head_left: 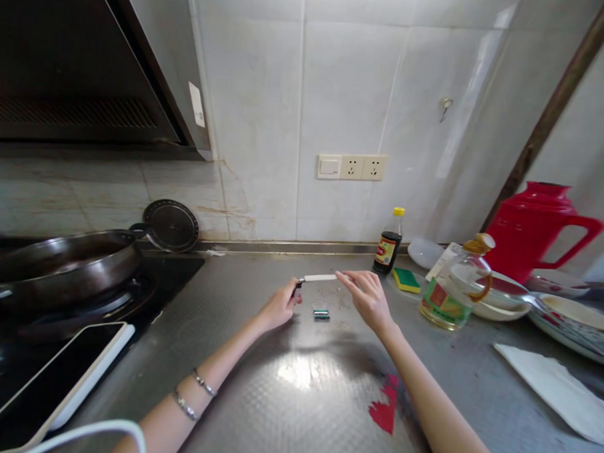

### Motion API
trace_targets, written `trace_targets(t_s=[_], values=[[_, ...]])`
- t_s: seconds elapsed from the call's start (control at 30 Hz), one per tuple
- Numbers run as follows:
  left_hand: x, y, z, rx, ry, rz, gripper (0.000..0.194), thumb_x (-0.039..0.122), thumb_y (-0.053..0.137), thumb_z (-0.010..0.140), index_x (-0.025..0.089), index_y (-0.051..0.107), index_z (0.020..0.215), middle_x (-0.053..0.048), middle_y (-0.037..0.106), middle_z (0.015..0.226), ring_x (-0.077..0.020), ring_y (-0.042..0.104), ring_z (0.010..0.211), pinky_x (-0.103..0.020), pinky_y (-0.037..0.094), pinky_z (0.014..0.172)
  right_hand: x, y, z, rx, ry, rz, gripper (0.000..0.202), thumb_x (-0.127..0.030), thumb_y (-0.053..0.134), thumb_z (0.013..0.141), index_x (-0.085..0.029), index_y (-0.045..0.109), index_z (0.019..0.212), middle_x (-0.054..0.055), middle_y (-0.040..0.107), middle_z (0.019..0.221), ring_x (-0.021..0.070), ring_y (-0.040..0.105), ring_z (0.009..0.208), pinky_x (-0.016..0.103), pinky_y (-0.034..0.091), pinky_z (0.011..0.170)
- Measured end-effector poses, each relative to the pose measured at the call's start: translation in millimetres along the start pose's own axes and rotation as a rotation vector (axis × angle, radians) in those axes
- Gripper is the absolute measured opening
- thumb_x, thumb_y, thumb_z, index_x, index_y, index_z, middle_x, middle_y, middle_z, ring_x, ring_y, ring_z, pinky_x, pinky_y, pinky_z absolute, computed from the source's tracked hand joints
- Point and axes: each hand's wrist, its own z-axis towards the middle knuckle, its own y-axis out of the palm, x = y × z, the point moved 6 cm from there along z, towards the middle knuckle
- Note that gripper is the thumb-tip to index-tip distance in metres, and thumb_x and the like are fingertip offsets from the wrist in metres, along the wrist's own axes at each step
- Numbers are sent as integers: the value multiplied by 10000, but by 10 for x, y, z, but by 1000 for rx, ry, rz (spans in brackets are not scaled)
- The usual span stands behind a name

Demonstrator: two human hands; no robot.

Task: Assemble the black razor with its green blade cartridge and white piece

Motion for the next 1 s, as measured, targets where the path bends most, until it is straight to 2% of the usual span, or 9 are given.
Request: trace_targets(t_s=[0.1, 0.3, 0.53, 0.73, 0.9, 1.0], values=[[-20, -12, -1, 6, 1, 12, 133, 140, 436, 792, 195, 453, 913, -20, 604, 762, -150, 582, 726, -240, 412, 677, 9, -34, 7, 41, 16, -12, 460, -48, 381, 859, -263, 498, 1248, 73, 607, 1044, 165, 517, 945, 359, 356, 867], [-62, -2, 13, 6, -11, 87, 120, 129, 401, 811, 190, 432, 909, -14, 593, 764, -139, 577, 716, -239, 414, 673, -174, 27, 46, 57, -39, 9, 479, -41, 409, 848, -265, 478, 1265, 70, 607, 1046, 168, 514, 931, 355, 359, 852], [-70, -25, 9, 13, 18, 104, 153, 100, 414, 801, 191, 422, 924, -9, 585, 758, -133, 574, 720, -234, 415, 674, -12, 10, -18, 82, 13, 9, 492, -34, 392, 848, -279, 476, 1267, 67, 612, 1008, 169, 528, 906, 359, 363, 839], [-75, 28, -11, -10, 10, 168, 158, 95, 381, 810, 190, 434, 925, -26, 593, 782, -142, 580, 731, -237, 409, 662, -167, 51, 25, 71, -23, 48, 496, -29, 397, 842, -276, 477, 1264, 67, 612, 1017, 165, 528, 919, 351, 362, 832], [-111, -62, 24, 41, 17, 133, 166, 97, 400, 799, 193, 416, 933, -15, 583, 773, -136, 579, 733, -236, 415, 682, 17, 51, -70, 89, 26, 27, 476, -37, 400, 848, -277, 495, 1248, 66, 614, 997, 167, 526, 903, 361, 354, 828], [-130, -73, 28, 50, 13, 140, 169, 90, 396, 796, 193, 421, 926, -6, 578, 760, -129, 571, 718, -233, 412, 677, 18, 21, -51, 112, 52, 25, 484, -31, 398, 849, -284, 495, 1249, 63, 613, 998, 168, 523, 907, 367, 349, 835]])
